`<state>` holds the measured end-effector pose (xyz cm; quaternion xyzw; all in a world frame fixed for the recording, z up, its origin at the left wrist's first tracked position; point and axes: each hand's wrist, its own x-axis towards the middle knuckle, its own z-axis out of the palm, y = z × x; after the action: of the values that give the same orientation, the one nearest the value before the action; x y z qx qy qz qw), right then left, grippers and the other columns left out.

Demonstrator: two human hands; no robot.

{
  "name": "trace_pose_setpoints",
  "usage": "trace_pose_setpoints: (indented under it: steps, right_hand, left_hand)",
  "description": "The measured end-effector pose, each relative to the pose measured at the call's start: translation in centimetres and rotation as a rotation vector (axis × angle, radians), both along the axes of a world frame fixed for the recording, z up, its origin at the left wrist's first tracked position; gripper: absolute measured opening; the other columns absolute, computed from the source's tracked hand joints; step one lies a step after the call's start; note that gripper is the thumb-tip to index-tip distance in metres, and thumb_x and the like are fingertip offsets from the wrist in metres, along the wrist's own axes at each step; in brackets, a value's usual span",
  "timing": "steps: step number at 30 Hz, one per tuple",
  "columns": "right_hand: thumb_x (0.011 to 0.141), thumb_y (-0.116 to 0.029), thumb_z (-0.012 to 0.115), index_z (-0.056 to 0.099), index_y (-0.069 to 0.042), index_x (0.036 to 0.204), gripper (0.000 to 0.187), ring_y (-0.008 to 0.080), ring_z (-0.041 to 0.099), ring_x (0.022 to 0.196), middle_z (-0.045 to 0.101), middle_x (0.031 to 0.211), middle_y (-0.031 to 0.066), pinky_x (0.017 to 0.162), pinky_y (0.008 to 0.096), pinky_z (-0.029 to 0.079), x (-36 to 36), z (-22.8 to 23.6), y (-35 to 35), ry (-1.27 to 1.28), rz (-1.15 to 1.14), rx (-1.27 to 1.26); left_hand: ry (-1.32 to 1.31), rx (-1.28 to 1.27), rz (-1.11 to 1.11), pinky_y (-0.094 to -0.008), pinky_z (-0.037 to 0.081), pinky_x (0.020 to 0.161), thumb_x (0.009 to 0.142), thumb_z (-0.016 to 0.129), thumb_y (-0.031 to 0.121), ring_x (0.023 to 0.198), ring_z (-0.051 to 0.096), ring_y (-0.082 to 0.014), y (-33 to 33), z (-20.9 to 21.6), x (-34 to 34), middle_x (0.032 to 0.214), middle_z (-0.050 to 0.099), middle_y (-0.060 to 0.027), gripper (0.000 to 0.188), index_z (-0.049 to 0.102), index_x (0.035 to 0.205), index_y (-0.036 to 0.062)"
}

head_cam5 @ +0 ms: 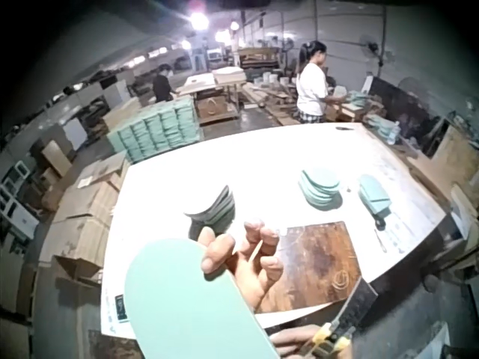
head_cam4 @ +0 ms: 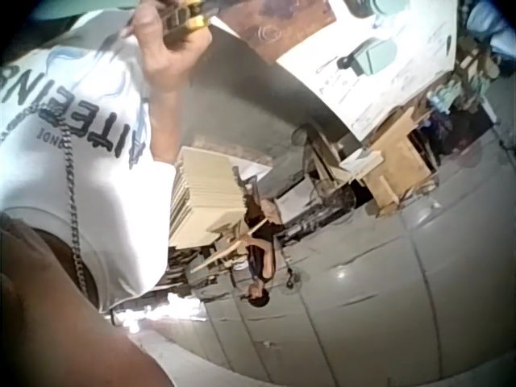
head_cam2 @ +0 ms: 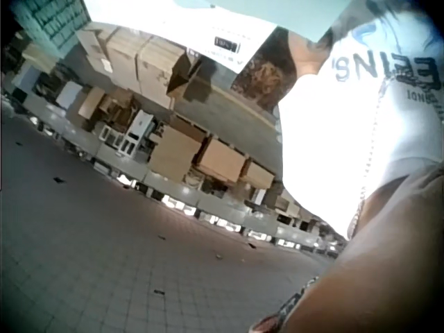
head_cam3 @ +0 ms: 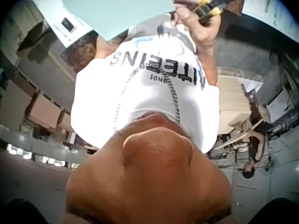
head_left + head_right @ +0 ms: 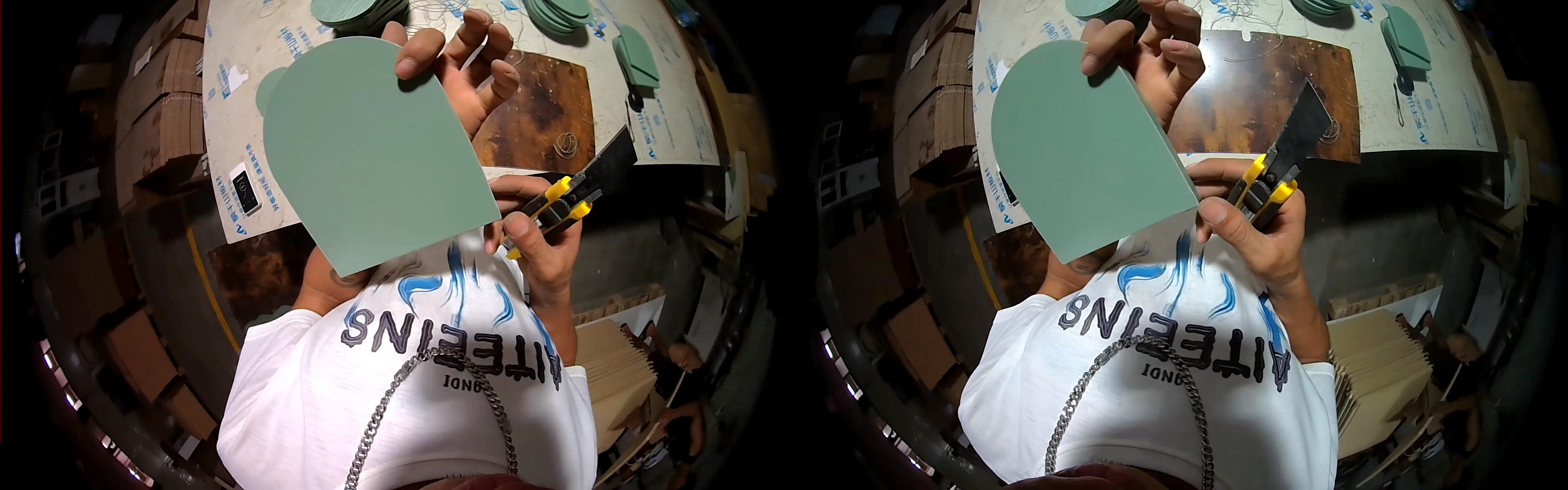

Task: Using a utility knife to trim excess material from green curved foam components.

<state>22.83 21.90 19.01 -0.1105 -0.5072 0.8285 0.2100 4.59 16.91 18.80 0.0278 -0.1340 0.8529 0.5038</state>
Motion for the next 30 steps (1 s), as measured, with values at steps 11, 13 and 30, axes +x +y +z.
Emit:
trace_pose_setpoints:
  steps: [11,13,30]
  right_hand:
    - [0.088,-0.007,0.070,0.066,0.009,0.106,0.025,0.0092,0.060,0.062,0.068,0.082,0.0083,0.058,0.0209,0.049,-0.3,-0.5,2.0,-0.262,-0.133,-0.223]
    - [0.089,-0.008,0.067,0.067,0.008,0.101,0.020,0.0083,0.056,0.057,0.067,0.078,0.0071,0.056,0.0209,0.047,-0.3,-1.2,4.2,-0.210,-0.235,-0.234]
    - [0.101,-0.036,0.057,0.062,0.002,0.116,0.042,0.0144,0.058,0.066,0.064,0.088,0.0084,0.057,0.0266,0.048,1.5,-13.2,26.0,-0.116,-0.342,-0.576]
  left_hand:
    - [0.537,-0.284,0.023,-0.0567,0.038,0.110,0.104,0.025,0.059,0.144,0.031,-0.0375,-0.3,-3.4,-1.6,0.152,0.038,-0.0219,0.062,0.062,0.093,0.0111]
    - [0.471,-0.313,-0.102,-0.0561,0.040,0.109,0.101,0.025,0.065,0.142,0.035,-0.0385,-1.2,-3.0,-1.5,0.152,0.038,-0.0248,0.068,0.063,0.105,0.0079]
    - [0.522,-0.999,0.041,-0.0298,0.054,0.085,0.101,0.059,0.030,0.101,0.064,-0.0181,14.0,-9.3,0.2,0.109,0.066,-0.0115,0.040,0.058,0.122,-0.0039]
